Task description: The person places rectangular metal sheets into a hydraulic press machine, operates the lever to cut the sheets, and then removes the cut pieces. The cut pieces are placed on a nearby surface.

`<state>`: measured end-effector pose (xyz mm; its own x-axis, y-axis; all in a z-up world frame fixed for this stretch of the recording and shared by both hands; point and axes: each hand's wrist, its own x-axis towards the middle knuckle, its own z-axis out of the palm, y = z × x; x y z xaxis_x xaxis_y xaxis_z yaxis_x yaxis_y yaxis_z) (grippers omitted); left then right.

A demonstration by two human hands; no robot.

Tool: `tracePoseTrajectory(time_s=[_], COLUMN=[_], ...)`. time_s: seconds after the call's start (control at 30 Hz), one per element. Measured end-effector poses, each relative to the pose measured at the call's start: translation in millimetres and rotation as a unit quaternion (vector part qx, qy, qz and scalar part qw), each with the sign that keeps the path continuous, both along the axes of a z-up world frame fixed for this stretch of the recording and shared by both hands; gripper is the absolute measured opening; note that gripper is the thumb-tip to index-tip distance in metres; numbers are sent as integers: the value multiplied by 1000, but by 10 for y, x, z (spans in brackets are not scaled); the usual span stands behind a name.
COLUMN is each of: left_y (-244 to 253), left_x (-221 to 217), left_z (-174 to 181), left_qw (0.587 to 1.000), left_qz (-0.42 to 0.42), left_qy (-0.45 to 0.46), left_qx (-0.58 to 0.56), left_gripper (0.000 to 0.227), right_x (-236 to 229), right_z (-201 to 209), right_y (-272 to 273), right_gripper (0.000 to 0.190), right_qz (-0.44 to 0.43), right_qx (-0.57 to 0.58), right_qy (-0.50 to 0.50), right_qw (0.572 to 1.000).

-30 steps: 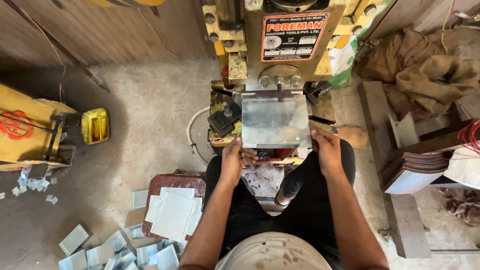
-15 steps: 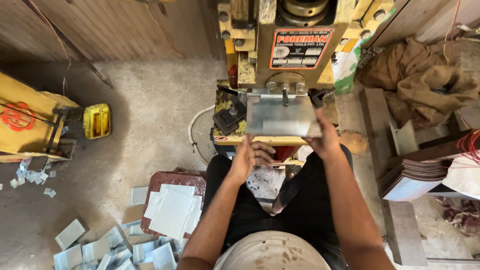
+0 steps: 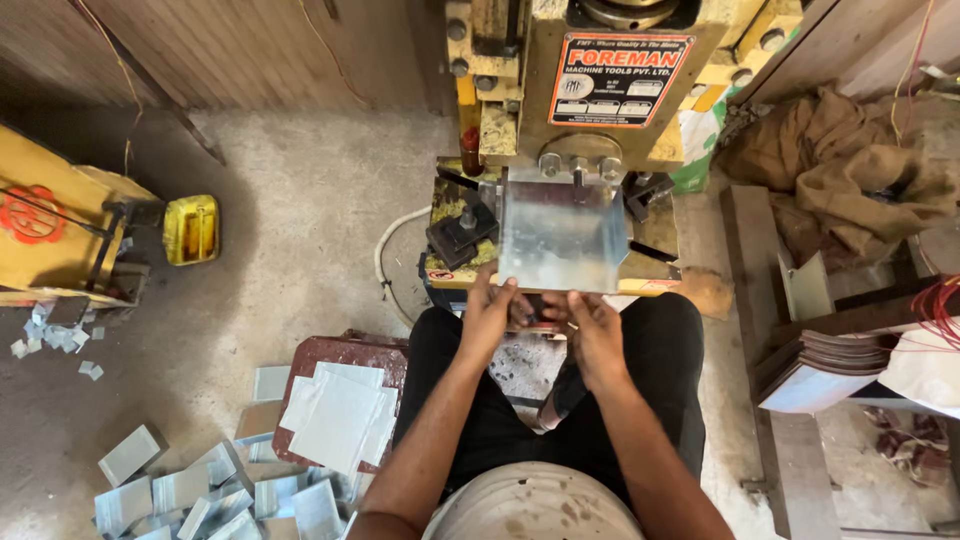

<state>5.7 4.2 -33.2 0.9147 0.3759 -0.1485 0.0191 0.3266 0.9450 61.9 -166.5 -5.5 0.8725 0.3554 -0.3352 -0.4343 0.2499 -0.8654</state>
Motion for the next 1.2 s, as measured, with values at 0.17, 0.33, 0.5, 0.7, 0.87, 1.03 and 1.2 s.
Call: tracePoseTrajectory(time_s=[0.17, 0.33, 0.5, 0.7, 0.87, 1.03, 1.2], left_y=[57, 67, 75, 24, -72, -167, -397], left_x=[114, 132, -204, -371, -277, 200, 909], left_z=[-239, -99, 49, -175, -94, 274, 98], left_qw=[1000, 999, 986, 938, 940, 964, 962], left_qz=[14, -10, -136, -338, -327, -195, -149], left_qy=[4, 7, 91, 72, 91, 153, 107], left_qx=[-10, -38, -37, -3, 41, 98, -203], left_gripper=[38, 52, 59, 53, 49, 47, 53], right_x=[133, 223, 226, 218, 231, 294, 327], right_z=[-392, -637, -636, -750, -754, -744, -810], right_y=[62, 47, 40, 61, 0, -204, -353], right_gripper=[27, 26, 27, 27, 34, 42, 51], right_qz=[-46, -53, -51, -80, -72, -108, -118], right_qx=[-6, -14, -34, -24, 3, 28, 62], right_qy=[-55, -87, -102, -117, -102, -76, -47], right_qw=[997, 995, 993, 990, 992, 991, 990])
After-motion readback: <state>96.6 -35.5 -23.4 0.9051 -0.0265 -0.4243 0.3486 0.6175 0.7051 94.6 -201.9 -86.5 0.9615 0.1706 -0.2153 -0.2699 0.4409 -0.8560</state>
